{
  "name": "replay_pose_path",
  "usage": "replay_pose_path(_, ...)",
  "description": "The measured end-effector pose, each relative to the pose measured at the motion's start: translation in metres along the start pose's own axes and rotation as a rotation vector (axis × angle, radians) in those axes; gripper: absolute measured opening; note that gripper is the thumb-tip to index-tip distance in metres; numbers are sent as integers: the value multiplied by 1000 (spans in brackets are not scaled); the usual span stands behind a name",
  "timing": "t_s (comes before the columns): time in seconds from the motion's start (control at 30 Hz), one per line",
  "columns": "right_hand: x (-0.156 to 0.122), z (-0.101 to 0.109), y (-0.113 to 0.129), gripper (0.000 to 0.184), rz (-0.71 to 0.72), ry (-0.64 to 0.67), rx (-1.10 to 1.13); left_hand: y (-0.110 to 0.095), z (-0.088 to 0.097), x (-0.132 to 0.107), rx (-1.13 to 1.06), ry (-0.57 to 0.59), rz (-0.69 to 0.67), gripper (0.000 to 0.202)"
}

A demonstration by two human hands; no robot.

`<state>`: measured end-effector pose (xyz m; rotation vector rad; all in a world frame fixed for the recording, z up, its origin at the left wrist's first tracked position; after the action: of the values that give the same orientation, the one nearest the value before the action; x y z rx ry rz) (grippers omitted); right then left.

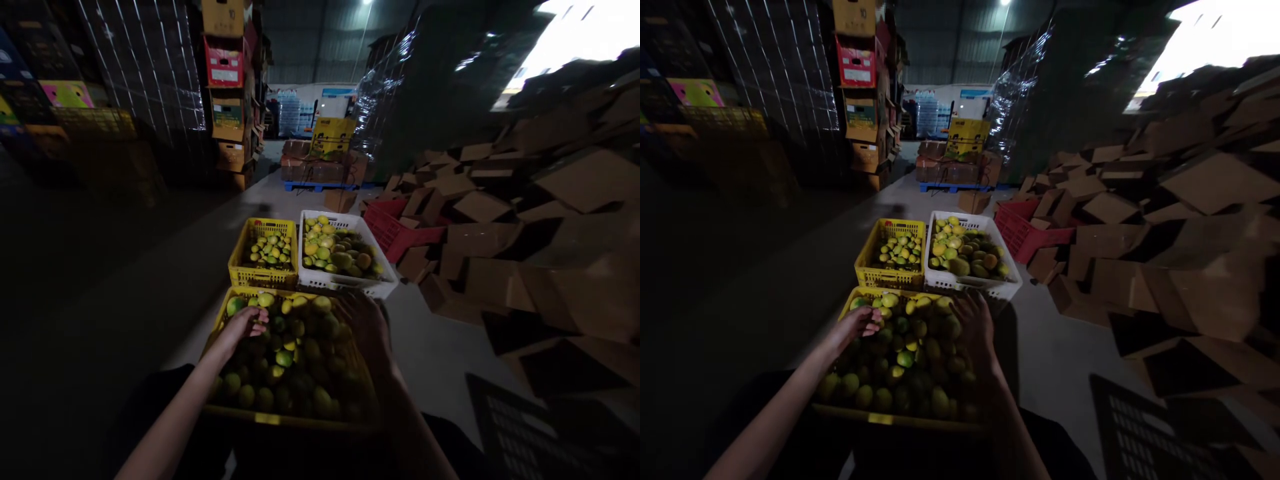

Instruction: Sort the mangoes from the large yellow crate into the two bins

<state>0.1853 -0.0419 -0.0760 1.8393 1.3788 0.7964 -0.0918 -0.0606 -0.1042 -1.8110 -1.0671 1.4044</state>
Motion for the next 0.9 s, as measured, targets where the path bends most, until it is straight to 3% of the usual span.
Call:
replay_pose_path(0.07, 6, 5, -6, 29, -68, -25, 19, 1, 1, 2, 64, -17, -4, 19)
replay_pose_path(0.23, -35, -26, -62, 24, -603, 153, 30, 9, 0, 10, 243, -37, -13, 15)
replay_pose_path(0.3, -44, -34, -67, 26, -648, 170, 6, 13, -1, 11, 284, -34, -27, 13)
replay_pose_path(0.47, -37, -26, -52, 21, -554, 102, -36, 20, -10, 7, 406, 11, -35, 14)
replay_pose_path(0.6, -27, -12, -49, 17, -451, 66, -110, 14, -20, -1, 702, 33, -129, 16)
replay_pose_path(0.7, -22, -14, -62, 23, -361, 242, -445, 9, -18, -8, 936, -44, -191, 9)
replay_pose_path(0.8, -25, -22, -87, 27, -208, 471, -931, 15, -6, -8, 987, -91, -96, 22)
replay_pose_path(0.9, -44, -24, -124, 21, -182, 607, -1177, 22, 4, -4, 969, -81, -8, 31)
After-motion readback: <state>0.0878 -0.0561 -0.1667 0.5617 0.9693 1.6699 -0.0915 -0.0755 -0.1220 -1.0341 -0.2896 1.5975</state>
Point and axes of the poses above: each hand's wrist, its own x-axis towards the middle knuckle, its own z-axis out of the back of the hand, y = z × x, the point moved 7 cm from there along x, towards the middle knuckle, and after that the axes turned 5 degrees about z, right-handed, at the moved point
